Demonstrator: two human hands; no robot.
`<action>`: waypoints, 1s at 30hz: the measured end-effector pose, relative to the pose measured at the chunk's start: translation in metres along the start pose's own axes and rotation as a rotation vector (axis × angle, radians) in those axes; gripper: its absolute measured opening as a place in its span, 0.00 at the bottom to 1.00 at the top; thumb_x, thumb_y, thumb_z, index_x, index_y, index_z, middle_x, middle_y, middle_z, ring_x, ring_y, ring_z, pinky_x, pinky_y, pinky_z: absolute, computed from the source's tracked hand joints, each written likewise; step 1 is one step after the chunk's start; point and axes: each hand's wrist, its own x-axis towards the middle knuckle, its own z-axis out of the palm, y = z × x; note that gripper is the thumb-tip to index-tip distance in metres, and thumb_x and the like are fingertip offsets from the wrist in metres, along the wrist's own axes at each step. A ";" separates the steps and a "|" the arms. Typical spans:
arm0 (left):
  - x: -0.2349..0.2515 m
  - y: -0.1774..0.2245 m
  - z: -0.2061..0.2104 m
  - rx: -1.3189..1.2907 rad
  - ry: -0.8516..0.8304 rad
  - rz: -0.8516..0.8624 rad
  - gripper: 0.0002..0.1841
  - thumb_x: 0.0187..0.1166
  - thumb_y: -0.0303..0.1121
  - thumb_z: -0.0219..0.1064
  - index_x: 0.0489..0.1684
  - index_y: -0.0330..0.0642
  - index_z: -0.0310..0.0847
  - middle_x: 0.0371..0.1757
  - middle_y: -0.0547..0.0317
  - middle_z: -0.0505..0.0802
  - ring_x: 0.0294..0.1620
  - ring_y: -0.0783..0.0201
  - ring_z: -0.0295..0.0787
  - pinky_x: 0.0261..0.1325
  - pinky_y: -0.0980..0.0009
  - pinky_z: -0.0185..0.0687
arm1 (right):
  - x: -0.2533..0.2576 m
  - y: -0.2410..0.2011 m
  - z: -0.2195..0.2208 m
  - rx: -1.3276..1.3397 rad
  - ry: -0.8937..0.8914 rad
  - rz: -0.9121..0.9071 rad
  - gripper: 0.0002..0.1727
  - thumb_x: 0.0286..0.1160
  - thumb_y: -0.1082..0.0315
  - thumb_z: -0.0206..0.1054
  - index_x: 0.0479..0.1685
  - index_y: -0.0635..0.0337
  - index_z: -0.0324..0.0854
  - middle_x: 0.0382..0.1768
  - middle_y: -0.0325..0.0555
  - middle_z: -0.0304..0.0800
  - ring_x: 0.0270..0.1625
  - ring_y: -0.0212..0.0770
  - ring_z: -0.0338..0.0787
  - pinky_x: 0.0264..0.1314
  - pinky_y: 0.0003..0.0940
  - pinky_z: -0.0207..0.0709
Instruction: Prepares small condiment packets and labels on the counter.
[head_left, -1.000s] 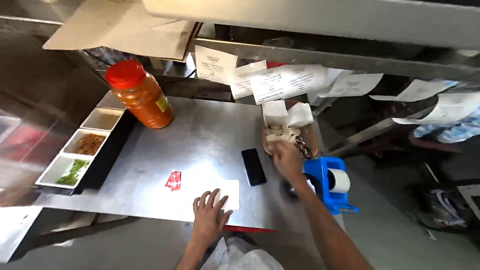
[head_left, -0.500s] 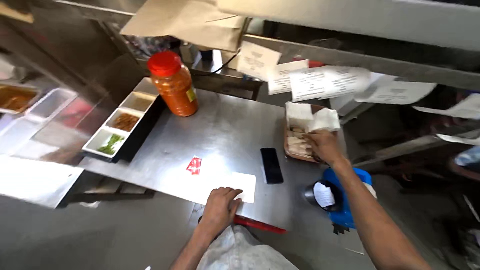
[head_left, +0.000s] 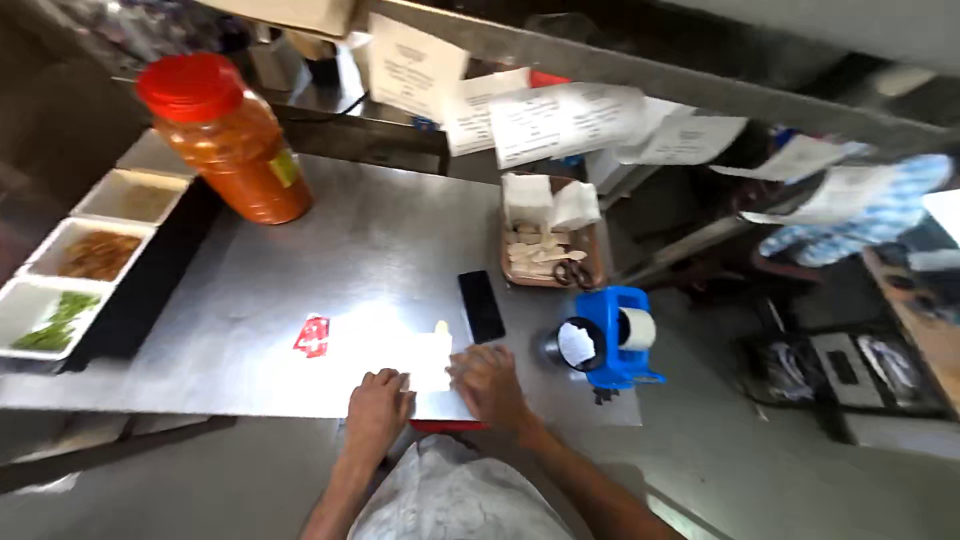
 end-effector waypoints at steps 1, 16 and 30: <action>0.000 0.002 -0.003 0.014 0.002 0.014 0.17 0.79 0.43 0.68 0.62 0.50 0.91 0.61 0.50 0.93 0.62 0.40 0.88 0.60 0.39 0.83 | -0.003 0.015 -0.025 -0.060 0.085 0.105 0.15 0.82 0.54 0.61 0.55 0.34 0.93 0.62 0.24 0.92 0.70 0.36 0.86 0.72 0.56 0.75; 0.012 0.027 -0.048 -0.085 -0.072 0.011 0.18 0.86 0.48 0.61 0.62 0.53 0.91 0.60 0.59 0.94 0.64 0.54 0.89 0.69 0.50 0.80 | -0.035 0.127 -0.129 -0.121 0.121 0.532 0.13 0.69 0.68 0.78 0.53 0.50 0.94 0.38 0.53 0.93 0.45 0.60 0.90 0.53 0.68 0.80; -0.018 0.004 -0.060 -0.182 -0.120 -0.095 0.21 0.88 0.50 0.55 0.64 0.52 0.89 0.57 0.59 0.94 0.61 0.58 0.89 0.70 0.53 0.78 | -0.040 0.094 -0.147 -0.181 0.355 0.501 0.19 0.81 0.57 0.66 0.39 0.68 0.91 0.38 0.64 0.90 0.42 0.62 0.89 0.50 0.62 0.79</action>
